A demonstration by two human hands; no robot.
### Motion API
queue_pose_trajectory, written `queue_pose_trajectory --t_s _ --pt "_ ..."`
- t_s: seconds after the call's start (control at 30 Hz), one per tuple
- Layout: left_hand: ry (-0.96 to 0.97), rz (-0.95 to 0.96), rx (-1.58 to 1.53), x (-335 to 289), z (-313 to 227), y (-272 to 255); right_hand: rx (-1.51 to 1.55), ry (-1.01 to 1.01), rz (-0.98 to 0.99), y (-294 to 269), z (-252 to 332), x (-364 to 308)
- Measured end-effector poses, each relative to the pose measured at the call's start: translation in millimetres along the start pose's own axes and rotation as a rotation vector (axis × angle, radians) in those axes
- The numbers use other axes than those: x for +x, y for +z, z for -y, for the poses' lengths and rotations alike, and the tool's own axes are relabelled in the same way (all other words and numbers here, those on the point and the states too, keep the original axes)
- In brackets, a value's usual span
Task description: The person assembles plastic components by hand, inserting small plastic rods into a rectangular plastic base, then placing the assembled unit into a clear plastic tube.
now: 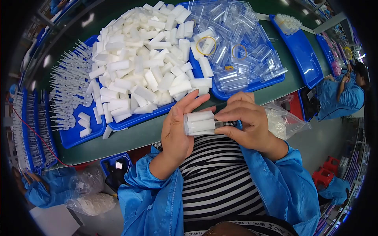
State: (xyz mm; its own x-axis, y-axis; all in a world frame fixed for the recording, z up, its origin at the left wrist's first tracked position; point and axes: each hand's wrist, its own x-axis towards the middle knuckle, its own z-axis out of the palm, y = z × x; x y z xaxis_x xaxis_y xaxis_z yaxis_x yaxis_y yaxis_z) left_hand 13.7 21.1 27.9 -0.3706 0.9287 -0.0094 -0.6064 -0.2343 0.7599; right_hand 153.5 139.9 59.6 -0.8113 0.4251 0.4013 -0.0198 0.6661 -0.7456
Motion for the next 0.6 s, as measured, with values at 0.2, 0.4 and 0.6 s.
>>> queue_pose_trajectory --t_s 0.2,0.4,0.6 --pt "0.104 -0.027 0.164 -0.7 3.1 -1.4 -0.118 -0.060 0.017 1.2 4.6 2.1" --pt "0.141 0.024 0.241 -1.6 2.2 -6.3 -0.169 -0.070 0.037 5.3 9.1 0.1" --pt "0.163 0.083 0.245 -3.6 1.8 -8.4 -0.194 -0.088 0.000 10.1 13.5 0.4"
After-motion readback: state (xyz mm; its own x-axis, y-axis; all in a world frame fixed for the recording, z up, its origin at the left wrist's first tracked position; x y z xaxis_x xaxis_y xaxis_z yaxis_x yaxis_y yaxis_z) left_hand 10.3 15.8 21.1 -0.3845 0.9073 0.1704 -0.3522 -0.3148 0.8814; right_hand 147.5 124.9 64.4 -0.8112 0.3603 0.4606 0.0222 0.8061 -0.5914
